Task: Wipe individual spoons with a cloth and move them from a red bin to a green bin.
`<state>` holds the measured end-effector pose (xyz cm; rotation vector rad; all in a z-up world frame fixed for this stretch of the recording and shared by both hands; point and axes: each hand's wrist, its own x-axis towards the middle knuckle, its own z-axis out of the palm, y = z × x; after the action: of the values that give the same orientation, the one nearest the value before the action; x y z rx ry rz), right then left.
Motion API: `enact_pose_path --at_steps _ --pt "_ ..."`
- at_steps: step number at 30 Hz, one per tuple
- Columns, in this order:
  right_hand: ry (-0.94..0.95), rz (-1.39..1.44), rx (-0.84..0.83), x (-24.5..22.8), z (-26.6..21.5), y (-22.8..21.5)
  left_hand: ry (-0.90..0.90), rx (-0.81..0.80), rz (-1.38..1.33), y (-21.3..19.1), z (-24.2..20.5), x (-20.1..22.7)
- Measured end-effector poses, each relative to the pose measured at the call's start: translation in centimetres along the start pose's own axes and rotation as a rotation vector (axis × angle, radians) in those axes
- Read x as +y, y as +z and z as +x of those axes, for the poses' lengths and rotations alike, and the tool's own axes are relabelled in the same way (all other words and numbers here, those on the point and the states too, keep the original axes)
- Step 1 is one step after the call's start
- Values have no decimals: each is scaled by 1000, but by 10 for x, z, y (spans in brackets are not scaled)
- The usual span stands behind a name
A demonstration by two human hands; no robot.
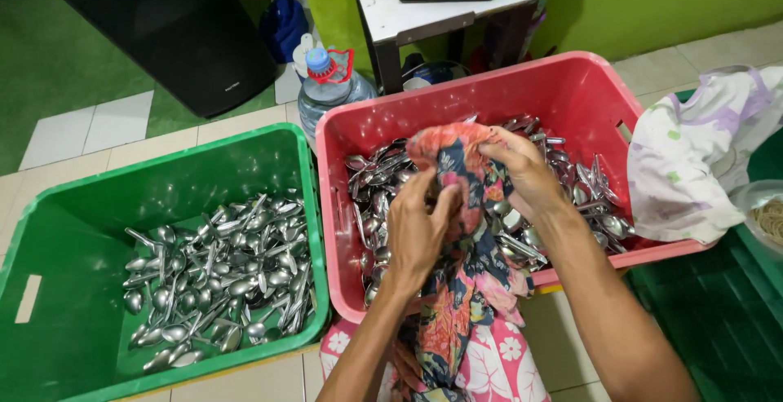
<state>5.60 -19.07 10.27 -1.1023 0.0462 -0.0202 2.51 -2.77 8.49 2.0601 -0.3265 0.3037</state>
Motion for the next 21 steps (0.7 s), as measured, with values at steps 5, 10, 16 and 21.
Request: enact_pose_path --at_steps 5,10,16,21 --pt "-61 -293 -31 -14 4 -18 -6 83 -99 -15 3 0" --pt "-127 -710 -150 -1 8 -51 -221 -33 -622 -12 16 -29" --pt "-269 -628 -166 -12 -11 -31 -620 -349 -676 -37 18 15" --pt "-475 -895 -119 -23 2 -30 -1 -168 72 -23 14 -8"
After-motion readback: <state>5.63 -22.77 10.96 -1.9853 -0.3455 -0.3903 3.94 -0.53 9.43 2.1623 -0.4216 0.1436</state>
